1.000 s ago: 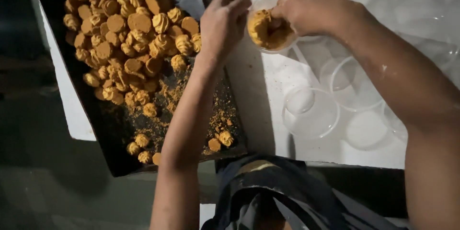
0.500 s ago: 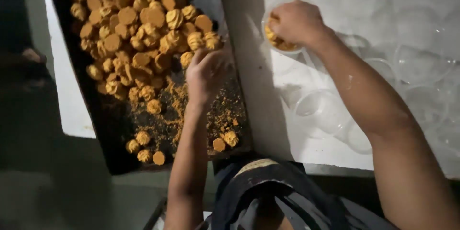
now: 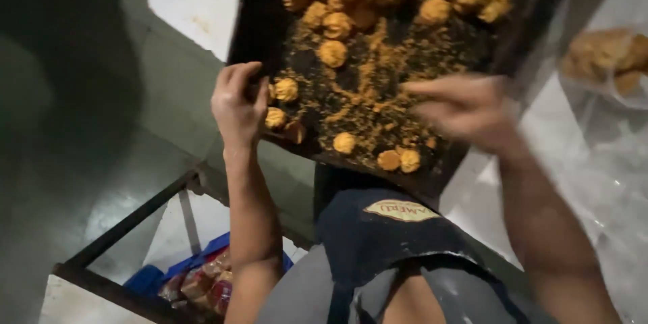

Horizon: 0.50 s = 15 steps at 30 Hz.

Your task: The recorder prepares plastic cups and fills them with baked goods from a tray.

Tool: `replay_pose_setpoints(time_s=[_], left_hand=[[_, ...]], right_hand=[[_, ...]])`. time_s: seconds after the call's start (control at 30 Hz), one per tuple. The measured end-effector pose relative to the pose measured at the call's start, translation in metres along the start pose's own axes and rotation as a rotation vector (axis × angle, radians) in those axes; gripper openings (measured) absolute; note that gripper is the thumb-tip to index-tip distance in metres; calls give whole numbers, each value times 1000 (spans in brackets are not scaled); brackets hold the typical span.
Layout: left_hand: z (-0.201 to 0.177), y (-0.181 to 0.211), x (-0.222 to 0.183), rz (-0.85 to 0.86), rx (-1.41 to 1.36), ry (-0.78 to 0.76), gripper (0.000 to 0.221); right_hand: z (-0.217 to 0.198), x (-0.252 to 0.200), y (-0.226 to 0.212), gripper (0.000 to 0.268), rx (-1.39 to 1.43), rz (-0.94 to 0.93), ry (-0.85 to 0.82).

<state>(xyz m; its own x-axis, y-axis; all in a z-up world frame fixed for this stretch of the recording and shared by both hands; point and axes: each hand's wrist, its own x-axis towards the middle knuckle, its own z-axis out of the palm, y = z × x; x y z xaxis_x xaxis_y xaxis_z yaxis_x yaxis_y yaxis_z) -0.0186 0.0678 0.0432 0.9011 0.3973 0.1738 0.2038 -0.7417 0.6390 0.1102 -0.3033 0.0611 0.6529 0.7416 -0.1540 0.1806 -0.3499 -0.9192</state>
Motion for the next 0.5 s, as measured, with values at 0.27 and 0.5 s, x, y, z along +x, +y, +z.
replay_pose_setpoints(time_s=[0.27,0.5], left_hand=[[22,-29,7,229,354,-428,35],[39,-29,7,182,484,-536,41]], right_hand=[[138,138,15,52,-947,14,-93],[163,152,46,55,-1050,208,-5]])
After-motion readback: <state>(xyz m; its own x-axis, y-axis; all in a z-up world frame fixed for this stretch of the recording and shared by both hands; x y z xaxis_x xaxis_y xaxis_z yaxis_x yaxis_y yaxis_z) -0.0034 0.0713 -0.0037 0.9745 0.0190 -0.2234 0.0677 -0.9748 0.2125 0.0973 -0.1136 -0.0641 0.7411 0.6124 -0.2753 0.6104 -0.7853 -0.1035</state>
